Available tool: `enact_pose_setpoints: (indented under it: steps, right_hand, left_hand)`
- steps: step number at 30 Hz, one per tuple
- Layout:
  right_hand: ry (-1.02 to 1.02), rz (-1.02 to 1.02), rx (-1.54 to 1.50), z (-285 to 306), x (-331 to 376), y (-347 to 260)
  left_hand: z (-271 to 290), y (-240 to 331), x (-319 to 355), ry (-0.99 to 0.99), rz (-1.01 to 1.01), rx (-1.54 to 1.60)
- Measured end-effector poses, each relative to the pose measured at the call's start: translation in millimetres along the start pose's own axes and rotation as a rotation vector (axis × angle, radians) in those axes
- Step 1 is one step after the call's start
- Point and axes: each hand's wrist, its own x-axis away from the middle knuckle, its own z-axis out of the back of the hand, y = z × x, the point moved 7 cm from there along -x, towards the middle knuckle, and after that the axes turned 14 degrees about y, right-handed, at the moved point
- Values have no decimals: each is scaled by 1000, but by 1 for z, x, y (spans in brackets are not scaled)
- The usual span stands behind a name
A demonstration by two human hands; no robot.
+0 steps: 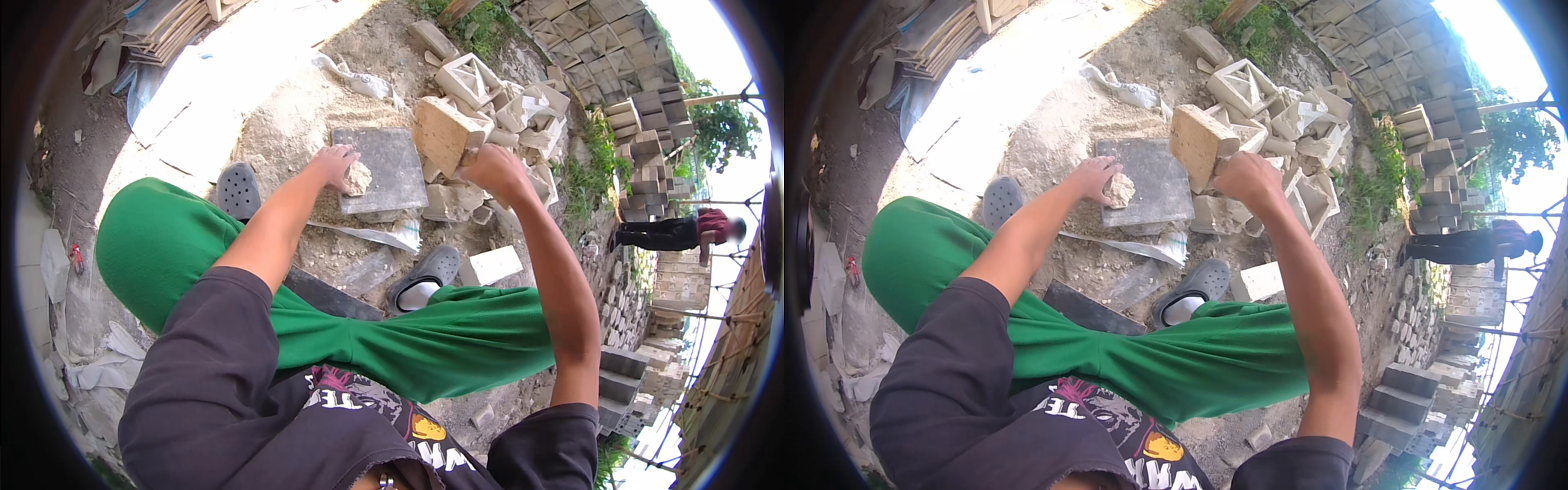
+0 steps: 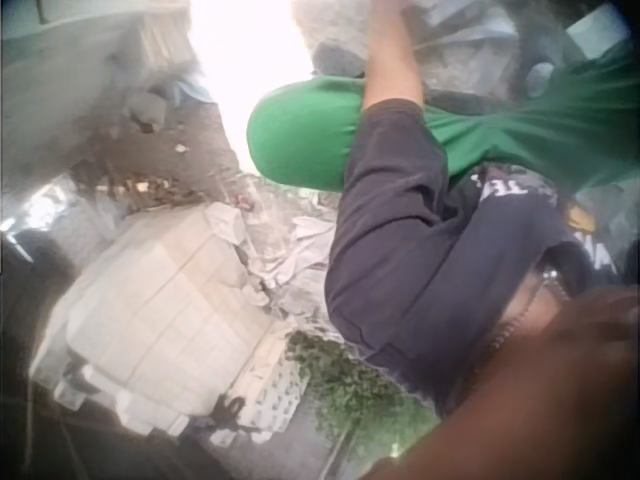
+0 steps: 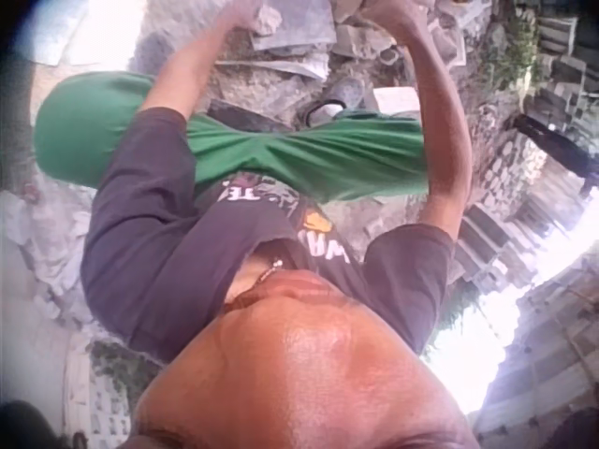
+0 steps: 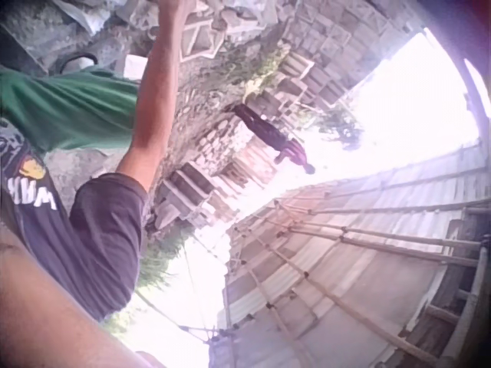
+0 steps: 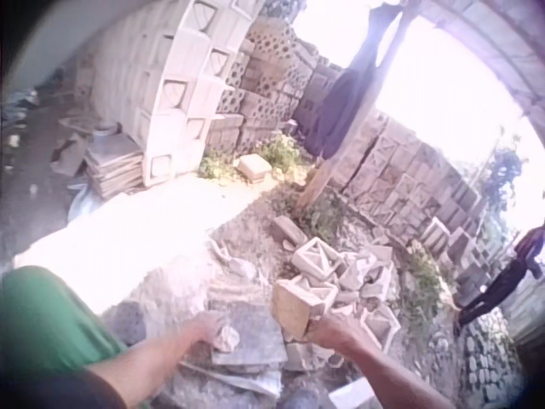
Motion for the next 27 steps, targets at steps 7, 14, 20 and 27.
enact_pose_setpoints:
  steps: [7,14,20,27]
  right_hand:
    - [-3,-401,-359,-201,2,-31]
    - [42,-565,-689,-293,31,-45]
    - [-23,-641,-1090,-325,29,-63]
    - [-168,-753,-1122,-310,24,-64]
  left_hand:
    - [16,1,14,-96,208,128]
    - [15,-8,61,175,734,284]
    - [-6,-4,69,287,833,454]
    - [-30,-25,65,255,929,554]
